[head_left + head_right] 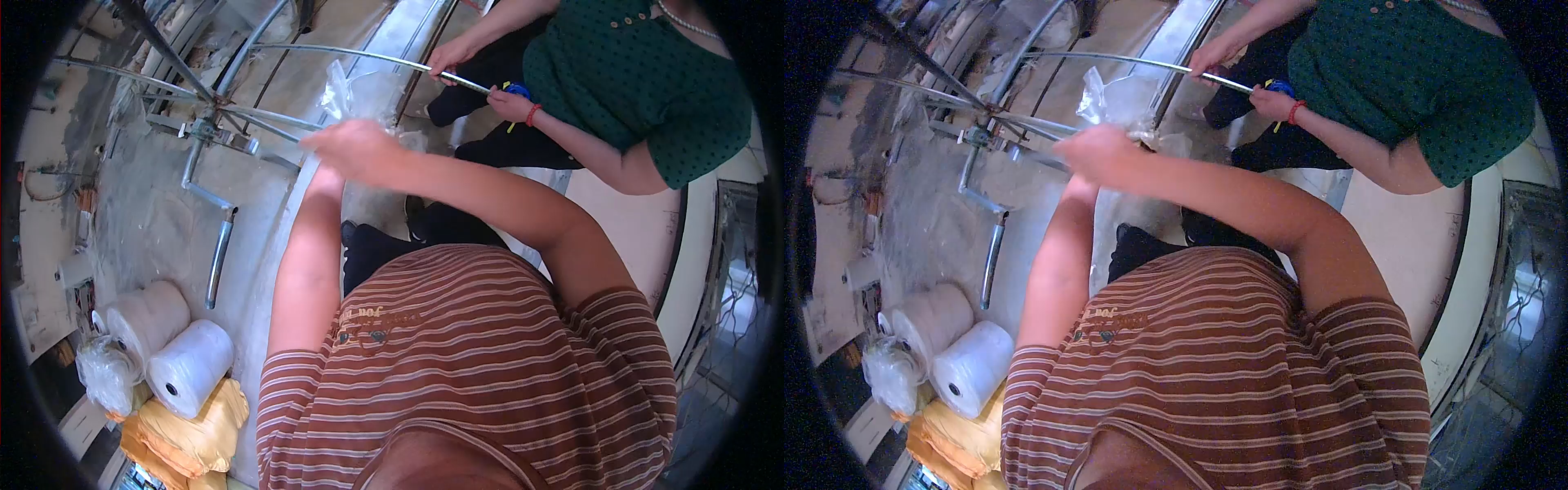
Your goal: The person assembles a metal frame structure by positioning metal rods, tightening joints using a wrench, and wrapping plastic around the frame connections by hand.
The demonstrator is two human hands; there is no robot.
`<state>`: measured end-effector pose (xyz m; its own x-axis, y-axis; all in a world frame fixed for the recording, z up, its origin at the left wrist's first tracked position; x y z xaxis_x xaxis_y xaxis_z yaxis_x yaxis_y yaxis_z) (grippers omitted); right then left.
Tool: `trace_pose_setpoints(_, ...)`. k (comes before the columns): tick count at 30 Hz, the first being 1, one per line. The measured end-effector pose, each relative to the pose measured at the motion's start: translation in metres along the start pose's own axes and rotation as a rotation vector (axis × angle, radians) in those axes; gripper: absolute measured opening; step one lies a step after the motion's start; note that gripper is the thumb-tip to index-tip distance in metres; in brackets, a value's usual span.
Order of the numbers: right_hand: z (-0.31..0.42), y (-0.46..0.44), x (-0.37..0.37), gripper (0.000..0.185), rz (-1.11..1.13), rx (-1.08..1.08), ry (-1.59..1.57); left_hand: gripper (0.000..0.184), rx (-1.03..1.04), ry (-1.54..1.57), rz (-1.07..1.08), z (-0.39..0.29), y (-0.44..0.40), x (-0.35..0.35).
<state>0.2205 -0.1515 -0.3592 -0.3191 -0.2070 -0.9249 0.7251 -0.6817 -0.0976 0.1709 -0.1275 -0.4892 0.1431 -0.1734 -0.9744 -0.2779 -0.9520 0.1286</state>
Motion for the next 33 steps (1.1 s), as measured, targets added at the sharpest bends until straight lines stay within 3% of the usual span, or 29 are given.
trace_pose_setpoints(1,-0.021,0.005,-0.011,0.032,-0.113,0.011,0.005,0.048,0.025,-0.004,0.110,0.005,-0.014,0.009)
trace_pose_setpoints(3,-0.057,0.006,-0.025,0.030,-0.176,0.167,0.107,0.056,0.093,-0.025,0.336,0.012,-0.034,0.032)
trace_pose_setpoints(4,-0.071,0.006,-0.033,0.029,-0.212,0.247,0.158,0.054,0.131,0.025,0.169,0.014,-0.031,0.034)
trace_pose_setpoints(5,-0.084,0.005,-0.028,0.025,-0.045,0.222,0.269,0.049,0.119,-0.002,0.148,0.010,-0.030,0.030)
trace_pose_setpoints(7,-0.110,0.006,-0.006,0.018,0.290,0.164,0.480,0.052,0.042,-0.077,0.305,0.007,-0.032,0.027)
trace_pose_setpoints(10,-0.122,0.006,0.011,0.017,0.492,0.265,0.462,0.056,0.071,-0.076,0.243,0.001,-0.027,0.021)
trace_pose_setpoints(13,-0.118,-0.007,0.024,0.019,0.519,0.251,0.431,0.054,0.083,-0.083,0.202,0.000,-0.025,0.024)
trace_pose_setpoints(16,-0.118,-0.022,0.020,0.011,0.317,0.177,0.371,0.051,0.183,-0.007,0.059,-0.003,-0.023,0.019)
trace_pose_setpoints(19,-0.111,-0.026,-0.003,0.021,0.245,0.179,0.351,0.050,0.197,0.095,0.047,-0.011,-0.017,0.016)
trace_pose_setpoints(21,-0.128,-0.011,0.018,0.021,0.331,0.208,0.351,0.049,0.166,0.156,0.019,-0.010,-0.014,0.022)
trace_pose_setpoints(22,-0.136,-0.004,0.031,0.021,0.375,0.220,0.352,0.049,0.138,0.199,0.109,-0.008,-0.016,0.020)
trace_pose_setpoints(25,-0.149,0.014,0.045,0.018,0.614,0.247,0.442,0.048,0.265,0.261,0.006,-0.033,-0.010,0.022)
trace_pose_setpoints(26,-0.146,0.009,0.039,0.017,0.581,0.219,0.476,0.047,0.186,0.246,0.119,-0.039,-0.012,0.018)
trace_pose_setpoints(29,-0.140,-0.012,0.018,0.016,0.308,0.140,0.480,0.047,0.221,0.333,0.036,-0.035,-0.011,0.030)
trace_pose_setpoints(33,-0.131,0.000,-0.007,0.015,0.259,0.221,0.366,0.046,0.238,0.294,0.066,-0.037,-0.013,0.025)
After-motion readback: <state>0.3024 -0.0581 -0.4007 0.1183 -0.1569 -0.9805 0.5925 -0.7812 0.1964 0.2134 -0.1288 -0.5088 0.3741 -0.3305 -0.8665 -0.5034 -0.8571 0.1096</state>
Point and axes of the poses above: each hand's wrist, its own y-axis away from the middle knuckle, its own x-axis out of the palm, z = x × y, the point moved 4 cm from there along -y, towards the middle knuckle, and after that the axes turned 3 degrees about -x, right-handed, at the moved point
